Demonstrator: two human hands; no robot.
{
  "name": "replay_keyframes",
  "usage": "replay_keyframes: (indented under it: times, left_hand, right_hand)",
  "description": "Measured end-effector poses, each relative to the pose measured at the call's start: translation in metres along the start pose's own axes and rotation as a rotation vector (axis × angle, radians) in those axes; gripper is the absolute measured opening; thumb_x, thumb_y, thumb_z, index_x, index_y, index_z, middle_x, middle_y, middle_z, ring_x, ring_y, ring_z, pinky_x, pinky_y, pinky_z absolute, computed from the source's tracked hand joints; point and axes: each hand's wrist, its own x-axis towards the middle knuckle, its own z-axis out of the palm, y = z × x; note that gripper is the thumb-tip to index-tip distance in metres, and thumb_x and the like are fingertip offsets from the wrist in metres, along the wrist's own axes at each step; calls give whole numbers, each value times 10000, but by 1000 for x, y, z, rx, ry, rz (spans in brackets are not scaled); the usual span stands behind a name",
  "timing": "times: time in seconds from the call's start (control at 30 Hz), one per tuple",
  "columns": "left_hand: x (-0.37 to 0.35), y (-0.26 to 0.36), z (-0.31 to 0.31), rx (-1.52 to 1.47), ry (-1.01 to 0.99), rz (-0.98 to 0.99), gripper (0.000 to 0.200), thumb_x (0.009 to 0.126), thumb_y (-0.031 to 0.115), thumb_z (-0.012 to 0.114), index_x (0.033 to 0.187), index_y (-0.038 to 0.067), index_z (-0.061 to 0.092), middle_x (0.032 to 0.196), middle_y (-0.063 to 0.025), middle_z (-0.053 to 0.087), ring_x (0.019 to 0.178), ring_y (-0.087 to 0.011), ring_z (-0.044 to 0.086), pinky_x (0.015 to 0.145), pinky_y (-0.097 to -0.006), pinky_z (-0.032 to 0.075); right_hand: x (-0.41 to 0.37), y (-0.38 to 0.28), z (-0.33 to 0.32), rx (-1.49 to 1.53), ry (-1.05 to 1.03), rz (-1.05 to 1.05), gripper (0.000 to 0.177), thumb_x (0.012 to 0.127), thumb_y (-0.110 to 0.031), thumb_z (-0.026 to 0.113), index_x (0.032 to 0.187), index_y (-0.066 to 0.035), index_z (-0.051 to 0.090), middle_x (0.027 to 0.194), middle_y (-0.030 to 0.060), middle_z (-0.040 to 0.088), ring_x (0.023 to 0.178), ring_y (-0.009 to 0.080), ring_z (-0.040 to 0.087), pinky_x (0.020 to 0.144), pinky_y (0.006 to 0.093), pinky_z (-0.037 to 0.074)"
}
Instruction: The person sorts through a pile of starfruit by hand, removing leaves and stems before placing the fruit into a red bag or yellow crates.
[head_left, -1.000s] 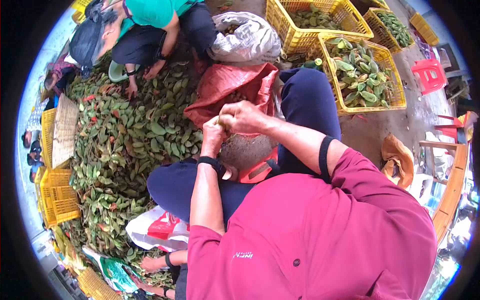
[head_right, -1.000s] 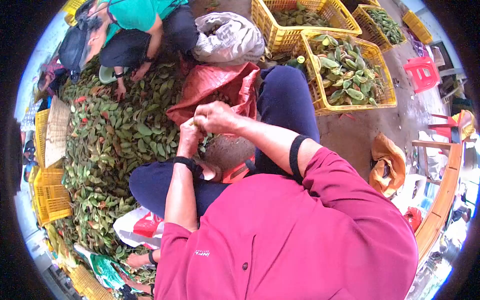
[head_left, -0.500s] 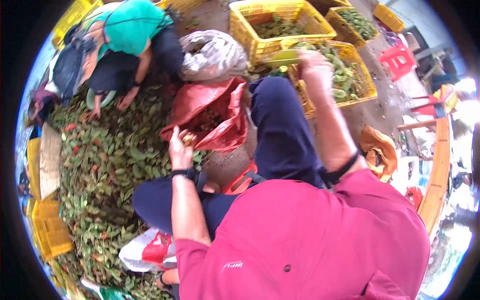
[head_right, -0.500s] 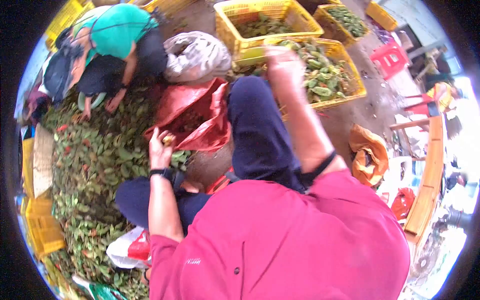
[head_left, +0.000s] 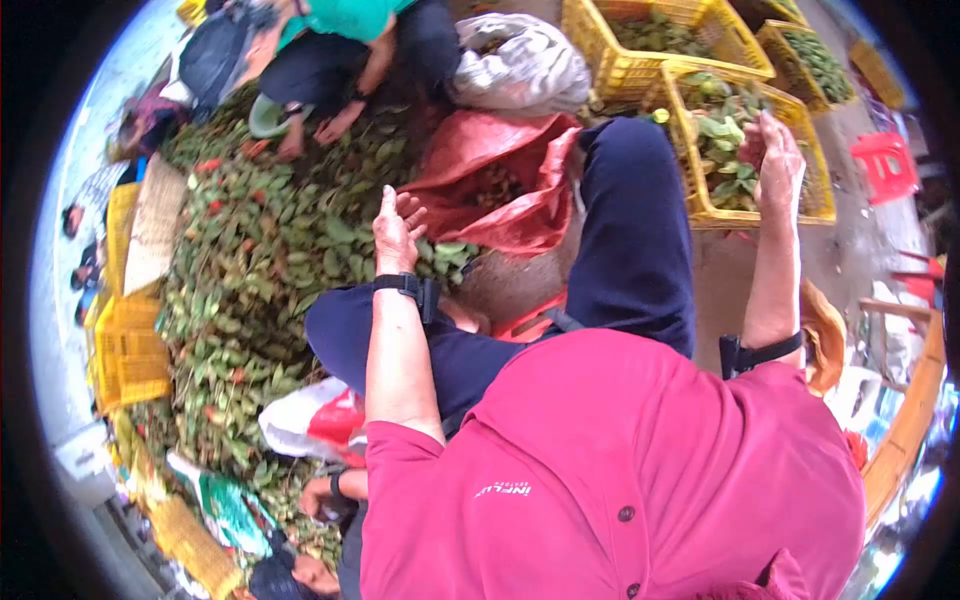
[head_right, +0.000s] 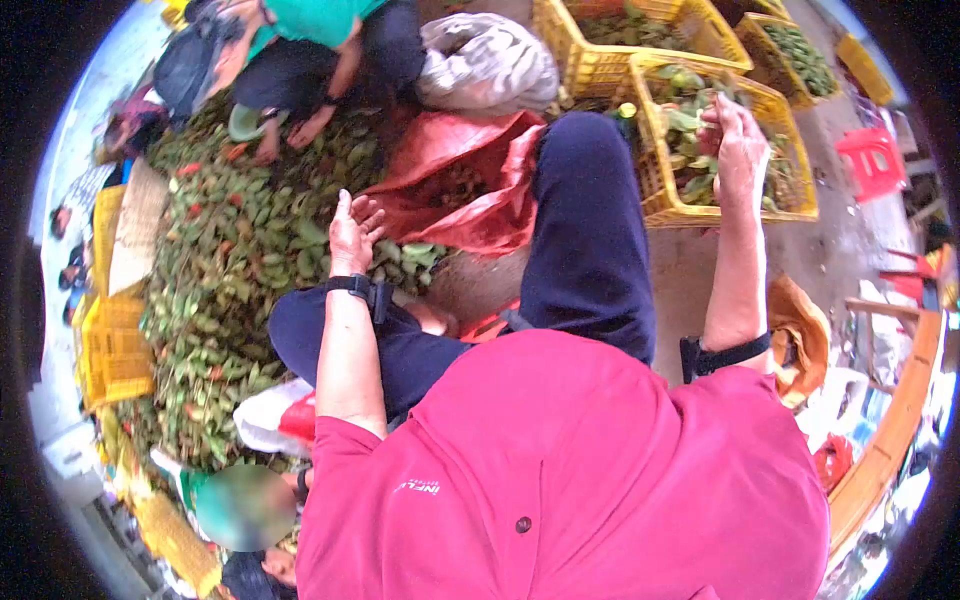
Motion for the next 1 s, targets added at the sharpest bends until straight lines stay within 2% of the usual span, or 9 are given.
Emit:
replay_keyframes:
  times: [0.07, 0.2, 0.37, 0.47, 0.7, 0.83, 0.87, 0.97, 1.0]
  left_hand:
    - [-28, 9, -42, -50, 70, 33, 782, 963, 645, 501, 1373, -21, 504, 1262, -167, 624, 1059, -285, 639, 915, -445, 492]
    - [-88, 18, -100, -63, 294, 78, 802, 981, 643, 467, 1391, -45, 476, 1299, -194, 593, 1083, -314, 626, 920, -452, 505]
    - [-152, 62, -72, -105, 138, 225, 823, 1012, 634, 392, 1446, -66, 383, 1286, -208, 585, 1102, -318, 627, 976, -473, 492]
    - [-163, 84, -56, -95, 54, 298, 767, 1029, 602, 381, 1416, -60, 412, 1205, -190, 633, 1051, -316, 652, 948, -480, 511]
    - [-126, 82, -82, -148, 77, 201, 732, 1021, 594, 417, 1373, -46, 443, 1188, -188, 634, 1049, -318, 645, 935, -485, 517]
    - [-67, 53, -105, -230, 210, 122, 739, 998, 589, 477, 1413, -20, 418, 1200, -183, 624, 1050, -330, 627, 952, -523, 486]
    - [-51, 41, -111, -222, 231, 86, 775, 992, 592, 487, 1462, -13, 369, 1258, -187, 592, 1106, -341, 595, 981, -536, 453]
    - [-21, 10, -120, -162, 302, -56, 831, 975, 604, 502, 1530, 20, 296, 1364, -197, 529, 1175, -352, 551, 1002, -539, 422]
    - [-2, -4, -131, -158, 337, -109, 823, 963, 605, 519, 1530, 46, 309, 1381, -194, 521, 1191, -352, 542, 1004, -542, 412]
  right_hand:
    - [-8, -19, 38, 68, -103, -26, 260, 992, -274, 640, 1093, -41, 698, 871, 49, 707, 695, 114, 642, 655, 264, 539]
    - [-52, -54, 118, 133, -462, -153, 257, 992, -245, 648, 1143, -48, 712, 866, 25, 705, 692, 80, 604, 648, 235, 512]
    - [-111, -62, 182, -28, -922, -264, 242, 977, -234, 675, 1090, -23, 713, 866, 11, 695, 768, 77, 604, 702, 258, 503]
    - [-129, -66, 191, -68, -1050, -539, 227, 960, -228, 686, 1046, -19, 706, 799, 52, 682, 754, 101, 609, 698, 293, 512]
    - [-126, -66, 188, -141, -1095, -501, 207, 971, -221, 670, 1046, -31, 702, 780, 31, 665, 747, 97, 594, 683, 296, 508]
    - [-127, -83, 219, -373, -1220, -344, 231, 996, -203, 647, 1110, -3, 672, 909, 3, 651, 865, 67, 576, 763, 262, 498]
    - [-130, -84, 231, -349, -1249, -467, 225, 994, -197, 648, 1101, 0, 671, 895, -4, 655, 843, 73, 581, 752, 270, 503]
    - [-132, -69, 271, -547, -1369, -483, 208, 956, -180, 672, 1065, -3, 675, 819, 40, 671, 796, 110, 615, 727, 309, 523]
    - [-132, -51, 280, -478, -1385, -544, 226, 897, -240, 694, 981, -30, 692, 779, 151, 660, 705, 212, 652, 680, 367, 525]
